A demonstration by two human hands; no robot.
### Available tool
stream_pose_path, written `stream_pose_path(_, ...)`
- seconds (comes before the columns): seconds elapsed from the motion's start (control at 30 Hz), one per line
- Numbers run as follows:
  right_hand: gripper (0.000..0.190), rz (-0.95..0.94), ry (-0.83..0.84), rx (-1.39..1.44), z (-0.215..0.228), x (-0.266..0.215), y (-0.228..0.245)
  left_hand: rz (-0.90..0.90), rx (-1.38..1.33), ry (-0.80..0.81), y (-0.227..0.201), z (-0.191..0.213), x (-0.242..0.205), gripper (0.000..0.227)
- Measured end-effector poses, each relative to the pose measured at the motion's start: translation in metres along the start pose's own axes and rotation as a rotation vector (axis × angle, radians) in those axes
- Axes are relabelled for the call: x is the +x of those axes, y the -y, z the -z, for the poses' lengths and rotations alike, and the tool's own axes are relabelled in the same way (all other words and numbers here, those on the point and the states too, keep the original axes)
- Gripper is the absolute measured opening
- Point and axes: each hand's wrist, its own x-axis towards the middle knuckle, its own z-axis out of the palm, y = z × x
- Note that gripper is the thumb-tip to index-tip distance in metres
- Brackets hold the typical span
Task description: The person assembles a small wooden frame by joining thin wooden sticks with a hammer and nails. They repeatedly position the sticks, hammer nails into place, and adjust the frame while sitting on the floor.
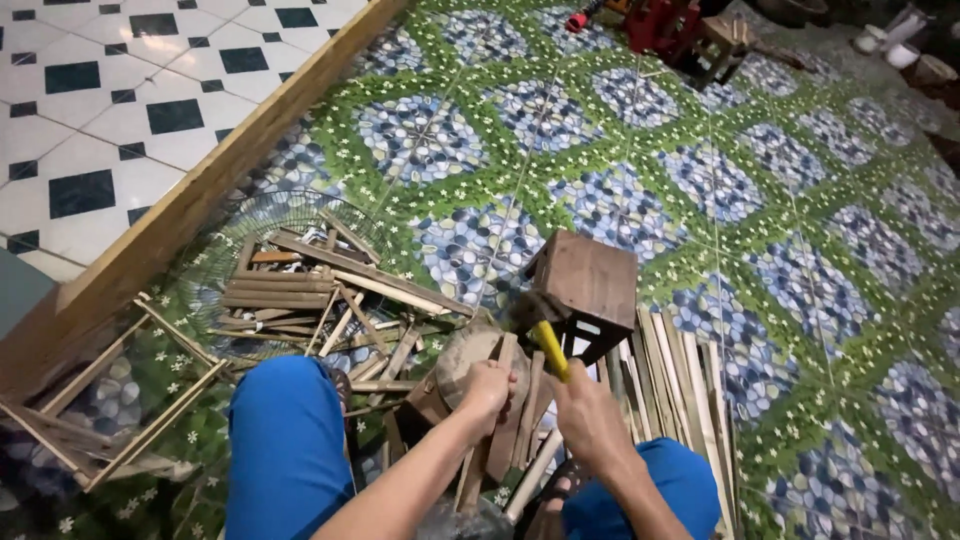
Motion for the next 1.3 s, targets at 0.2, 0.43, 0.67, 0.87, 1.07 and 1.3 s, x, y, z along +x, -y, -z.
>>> stream_pose_path(0.2,0.031,-0.024,-0.017,-0.005,0.002,-0.012,0.007,-0.020,0.060,-0.042,0.011,-0.003,0.020,0.028)
stream_pose_path(0.43,0.032,-0.021,-0.048,0.036,0.000,-0.010,-0.004,-0.079,0.079,-0.053,0.038,-0.002,0.042,0.027)
stream_pose_path(0.67,0.027,-0.018,-0.016,0.074,0.002,-0.001,-0.007,-0.017,0.016,-0.003,0.009,-0.001,0.023,0.026)
stream_pose_path(0.87,0.031,-0.061,0.069,-0.003,0.008,-0.010,0.007,-0.017,0.153,-0.005,0.008,0.003,0.007,0.023)
stream_pose_path(1.07,0.026,-0.011,0.004,0.054,-0.015,0.009,-0.013,-0.068,0.031,0.007,0.007,0.004,0.015,0.032)
stream_pose_path(1.3,0.024,0.030,-0.270,0.313,-0.048,0.038,-0.076,-0.135,0.262,0.088,-0.015,0.030,0.003,0.037)
